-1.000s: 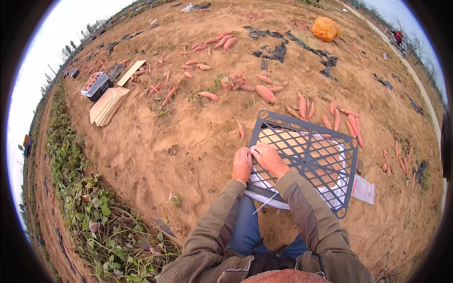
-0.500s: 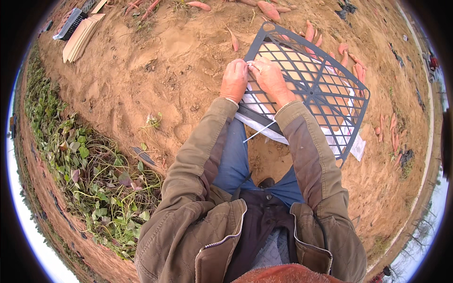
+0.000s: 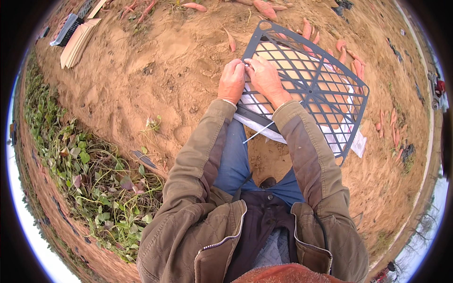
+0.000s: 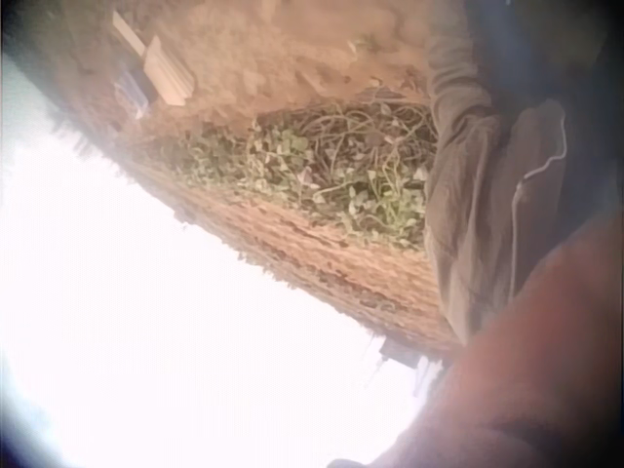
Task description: The person opens a plastic bag, removes zip ties, places a cardboard sheet into a white plastic crate, and secures a black plastic lid using zip ties. The person squats and works on their lap while fastening the lid.
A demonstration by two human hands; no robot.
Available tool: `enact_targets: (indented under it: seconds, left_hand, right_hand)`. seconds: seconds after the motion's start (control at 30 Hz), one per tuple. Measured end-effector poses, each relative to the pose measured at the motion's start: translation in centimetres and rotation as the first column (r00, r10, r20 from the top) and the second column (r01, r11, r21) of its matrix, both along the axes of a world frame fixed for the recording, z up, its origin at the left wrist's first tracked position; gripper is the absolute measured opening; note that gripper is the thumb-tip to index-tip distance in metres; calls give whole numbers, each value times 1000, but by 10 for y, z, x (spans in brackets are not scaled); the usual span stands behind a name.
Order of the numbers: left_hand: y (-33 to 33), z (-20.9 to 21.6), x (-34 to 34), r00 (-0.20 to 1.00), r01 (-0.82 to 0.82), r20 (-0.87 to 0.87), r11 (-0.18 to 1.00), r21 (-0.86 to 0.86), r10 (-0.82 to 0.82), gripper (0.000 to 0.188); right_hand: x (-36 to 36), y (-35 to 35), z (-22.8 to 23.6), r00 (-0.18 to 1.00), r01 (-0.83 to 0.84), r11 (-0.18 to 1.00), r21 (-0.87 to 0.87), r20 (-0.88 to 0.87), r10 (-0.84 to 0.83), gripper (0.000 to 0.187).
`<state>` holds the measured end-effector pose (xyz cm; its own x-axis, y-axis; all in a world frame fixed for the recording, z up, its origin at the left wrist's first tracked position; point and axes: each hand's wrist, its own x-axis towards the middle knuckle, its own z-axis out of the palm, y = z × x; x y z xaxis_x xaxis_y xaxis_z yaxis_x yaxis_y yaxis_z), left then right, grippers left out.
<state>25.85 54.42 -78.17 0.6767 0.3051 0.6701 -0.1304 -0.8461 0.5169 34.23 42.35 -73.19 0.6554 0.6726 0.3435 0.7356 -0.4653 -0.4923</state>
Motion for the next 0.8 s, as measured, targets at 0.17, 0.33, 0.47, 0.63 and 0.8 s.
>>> enact_targets:
  seconds: [0.17, 0.33, 0.47, 0.63, 0.8]
  left_hand:
    - [0, -2, -1, 1000, 2, 11, 1000, 6, -2, 18]
    - [-1, -4, -2, 999, 25, -22, 999, -23, -26, 14]
    - [-3, -2, -2, 1000, 14, -1, 999, -50, -14, 21]
    - [-3, -4, -5, 996, 39, -76, 997, -64, -44, 32]
    - [-6, -6, -5, 998, 56, -28, 991, -121, -60, 27]
  right_hand:
    - [2, -4, -5, 986, 51, 996, 68, -162, -39, 12]
    - [4, -6, -6, 994, 5, 993, 119, -107, 7, 13]
    - [3, -4, 6, 993, -30, 989, 146, -108, 46, 10]
    - [4, -14, 14, 967, -103, 987, 125, -218, 128, 19]
    - [3, -13, 14, 973, -58, 989, 138, -212, 87, 19]
